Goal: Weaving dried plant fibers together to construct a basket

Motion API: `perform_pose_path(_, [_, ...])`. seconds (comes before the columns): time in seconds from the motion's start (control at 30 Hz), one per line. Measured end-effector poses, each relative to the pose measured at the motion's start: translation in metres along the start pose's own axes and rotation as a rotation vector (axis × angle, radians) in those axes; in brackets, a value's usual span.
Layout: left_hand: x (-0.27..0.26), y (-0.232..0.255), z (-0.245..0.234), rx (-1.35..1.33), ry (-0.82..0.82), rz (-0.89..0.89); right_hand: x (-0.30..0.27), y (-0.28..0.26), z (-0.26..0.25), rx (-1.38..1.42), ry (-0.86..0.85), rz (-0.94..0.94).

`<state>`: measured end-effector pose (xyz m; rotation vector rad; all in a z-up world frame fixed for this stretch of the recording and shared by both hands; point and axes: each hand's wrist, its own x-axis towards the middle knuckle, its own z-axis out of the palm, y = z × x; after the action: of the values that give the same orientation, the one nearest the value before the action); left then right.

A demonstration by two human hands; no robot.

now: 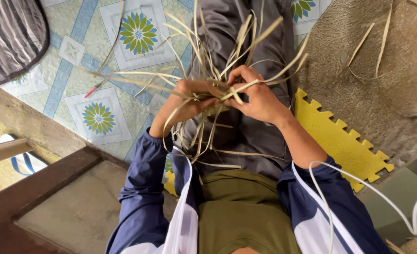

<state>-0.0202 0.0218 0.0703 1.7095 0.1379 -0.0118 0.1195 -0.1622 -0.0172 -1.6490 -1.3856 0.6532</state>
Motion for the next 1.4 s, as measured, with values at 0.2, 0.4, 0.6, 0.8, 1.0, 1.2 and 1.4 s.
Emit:
perform_pose_path(0.2, [0.001, -0.021, 0.023, -0.159, 0.026, -0.012, -0.034, -0.007, -0.017, 0.127, 0.115, 0.077])
perform_pose_path(0.4, [-0.003, -0.07, 0.034, -0.174, 0.113, -0.092, -0.04, 0.018, 0.004, 0.233, 0.14, 0.127])
perform_pose_path(0.6, [-0.014, -0.098, 0.039, -0.168, 0.226, -0.073, -0.037, 0.02, 0.017, 0.233, 0.109, 0.152])
perform_pose_path(0.8, [-0.011, -0.035, 0.026, -0.041, 0.204, -0.068, -0.036, 0.014, 0.01, 0.311, 0.058, 0.242])
perform_pose_path(1.0, [-0.015, -0.049, 0.017, -0.006, 0.204, -0.036, -0.03, 0.014, 0.016, 0.302, 0.112, 0.179])
perform_pose_path(1.2, [-0.011, -0.036, 0.022, -0.051, 0.257, -0.038, -0.033, 0.027, 0.034, 0.365, 0.183, 0.17])
perform_pose_path(1.4, [-0.011, -0.059, 0.026, -0.063, 0.276, -0.027, -0.035, 0.026, 0.028, 0.374, 0.188, 0.159])
